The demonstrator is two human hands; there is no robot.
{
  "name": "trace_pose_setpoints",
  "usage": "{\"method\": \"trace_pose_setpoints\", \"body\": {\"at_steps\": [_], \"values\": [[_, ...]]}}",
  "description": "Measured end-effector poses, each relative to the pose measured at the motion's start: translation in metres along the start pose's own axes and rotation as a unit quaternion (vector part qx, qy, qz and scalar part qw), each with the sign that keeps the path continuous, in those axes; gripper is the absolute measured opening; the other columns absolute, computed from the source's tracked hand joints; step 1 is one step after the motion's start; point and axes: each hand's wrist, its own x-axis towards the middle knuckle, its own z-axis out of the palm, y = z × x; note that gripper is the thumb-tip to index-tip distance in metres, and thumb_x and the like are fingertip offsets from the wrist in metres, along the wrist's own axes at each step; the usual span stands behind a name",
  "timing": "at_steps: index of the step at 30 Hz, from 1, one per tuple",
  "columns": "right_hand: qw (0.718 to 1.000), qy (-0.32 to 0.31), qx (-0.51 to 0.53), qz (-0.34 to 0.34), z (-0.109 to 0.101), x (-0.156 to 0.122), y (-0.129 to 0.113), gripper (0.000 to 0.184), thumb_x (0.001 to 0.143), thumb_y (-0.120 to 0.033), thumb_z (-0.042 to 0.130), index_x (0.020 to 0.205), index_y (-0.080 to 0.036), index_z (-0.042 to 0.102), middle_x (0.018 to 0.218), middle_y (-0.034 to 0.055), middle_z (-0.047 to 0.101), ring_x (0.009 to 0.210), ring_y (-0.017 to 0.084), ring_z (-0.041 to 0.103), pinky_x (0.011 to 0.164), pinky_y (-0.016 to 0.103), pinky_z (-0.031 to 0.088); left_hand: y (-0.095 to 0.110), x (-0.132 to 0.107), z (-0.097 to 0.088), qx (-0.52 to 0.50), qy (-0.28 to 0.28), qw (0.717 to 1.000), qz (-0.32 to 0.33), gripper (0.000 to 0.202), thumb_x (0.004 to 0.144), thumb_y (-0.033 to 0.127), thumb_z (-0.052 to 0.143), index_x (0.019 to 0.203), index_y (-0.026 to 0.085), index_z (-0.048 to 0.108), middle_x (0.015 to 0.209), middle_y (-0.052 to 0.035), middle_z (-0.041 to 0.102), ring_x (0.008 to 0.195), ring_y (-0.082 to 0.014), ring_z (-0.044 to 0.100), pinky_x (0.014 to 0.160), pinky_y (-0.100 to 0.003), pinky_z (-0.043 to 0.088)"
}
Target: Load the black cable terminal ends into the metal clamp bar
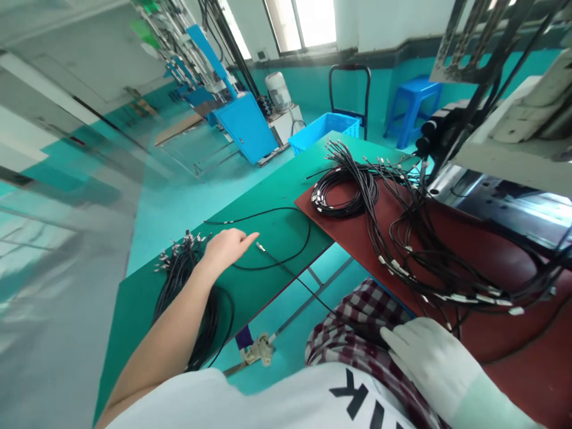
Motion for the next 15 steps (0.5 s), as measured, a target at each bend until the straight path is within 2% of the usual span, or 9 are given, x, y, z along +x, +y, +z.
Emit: {"method": "trace_pose_setpoints", "body": {"at_steps": [2,4,5,6,7,9,11,14,15], "values": [[0.999,0.022,0.005,0.023,-0.013,0.009,-0.006,0.031,0.100,-0.017,0.039,0.117,-0.016,0.065,0.098,0.0042,0.067,0.088,0.021,0.058,0.088,0.041,0.039,0.040,0.013,0.032,0.106,-0.050,0.982,0.150,0.040,0.088,0.050,0.060,0.066,0.018,0.069,0.062,-0.0034,0.068,0.054,-0.0131,0.055,0.054,-0.023,0.034],[0.999,0.036,0.009,0.033,-0.033,0.016,-0.006,0.035,0.103,-0.020,0.033,0.117,-0.019,0.065,0.104,0.0016,0.069,0.093,0.019,0.060,0.091,0.039,0.040,0.086,0.039,0.080,0.100,-0.111,0.956,0.254,0.039,0.093,0.048,0.051,0.082,0.017,0.072,0.076,-0.0040,0.073,0.067,-0.0135,0.062,0.062,-0.022,0.041],[0.999,0.039,-0.002,0.024,-0.044,0.017,-0.004,0.037,0.104,-0.022,0.031,0.118,-0.021,0.066,0.109,0.0001,0.069,0.097,0.018,0.060,0.092,0.037,0.040,0.109,0.056,0.105,0.099,-0.120,0.948,0.277,0.036,0.093,0.045,0.052,0.086,0.016,0.072,0.081,-0.0049,0.074,0.069,-0.0132,0.063,0.064,-0.022,0.043],[0.999,0.042,-0.022,0.012,-0.054,0.016,0.001,0.038,0.104,-0.023,0.031,0.121,-0.022,0.065,0.116,-0.0008,0.068,0.102,0.017,0.061,0.093,0.036,0.041,0.130,0.074,0.129,0.102,-0.121,0.950,0.268,0.034,0.093,0.042,0.053,0.089,0.014,0.072,0.085,-0.0063,0.074,0.068,-0.0124,0.063,0.064,-0.022,0.043],[0.998,0.042,-0.051,0.001,-0.062,0.013,0.007,0.039,0.104,-0.024,0.031,0.126,-0.022,0.064,0.125,-0.0008,0.066,0.109,0.018,0.060,0.095,0.035,0.041,0.149,0.090,0.150,0.102,-0.134,0.958,0.231,0.034,0.094,0.040,0.050,0.093,0.013,0.071,0.087,-0.0076,0.074,0.065,-0.0121,0.063,0.062,-0.023,0.044],[0.993,0.042,-0.113,0.020,-0.071,0.005,0.022,0.042,0.104,-0.028,0.034,0.139,-0.023,0.057,0.143,0.0010,0.055,0.121,0.021,0.057,0.098,0.038,0.041,0.178,0.116,0.179,0.117,-0.183,0.958,0.186,0.043,0.094,0.046,0.047,0.088,0.010,0.070,0.078,-0.0107,0.073,0.056,-0.0142,0.063,0.057,-0.026,0.045],[0.983,0.058,-0.151,0.085,-0.072,0.000,0.034,0.047,0.102,-0.035,0.042,0.147,-0.024,0.049,0.151,0.0034,0.047,0.124,0.027,0.056,0.099,0.044,0.042,0.193,0.125,0.189,0.145,-0.209,0.953,0.162,0.049,0.092,0.053,0.050,0.080,0.009,0.068,0.069,-0.0114,0.070,0.050,-0.0168,0.063,0.054,-0.029,0.047],[0.965,0.100,-0.191,0.150,-0.070,0.005,0.042,0.059,0.097,-0.038,0.056,0.153,-0.026,0.041,0.151,0.0037,0.047,0.125,0.031,0.055,0.100,0.048,0.043,0.190,0.111,0.185,0.141,-0.123,0.954,0.233,0.044,0.088,0.055,0.058,0.081,0.012,0.066,0.069,-0.0093,0.069,0.055,-0.0166,0.065,0.059,-0.029,0.049],[0.959,0.115,-0.209,0.153,-0.070,0.009,0.043,0.062,0.095,-0.037,0.060,0.153,-0.027,0.041,0.150,0.0031,0.048,0.125,0.031,0.055,0.100,0.049,0.044,0.185,0.102,0.183,0.123,-0.118,0.953,0.251,0.043,0.089,0.055,0.057,0.083,0.013,0.065,0.069,-0.0085,0.069,0.056,-0.0161,0.065,0.060,-0.028,0.050]]}}
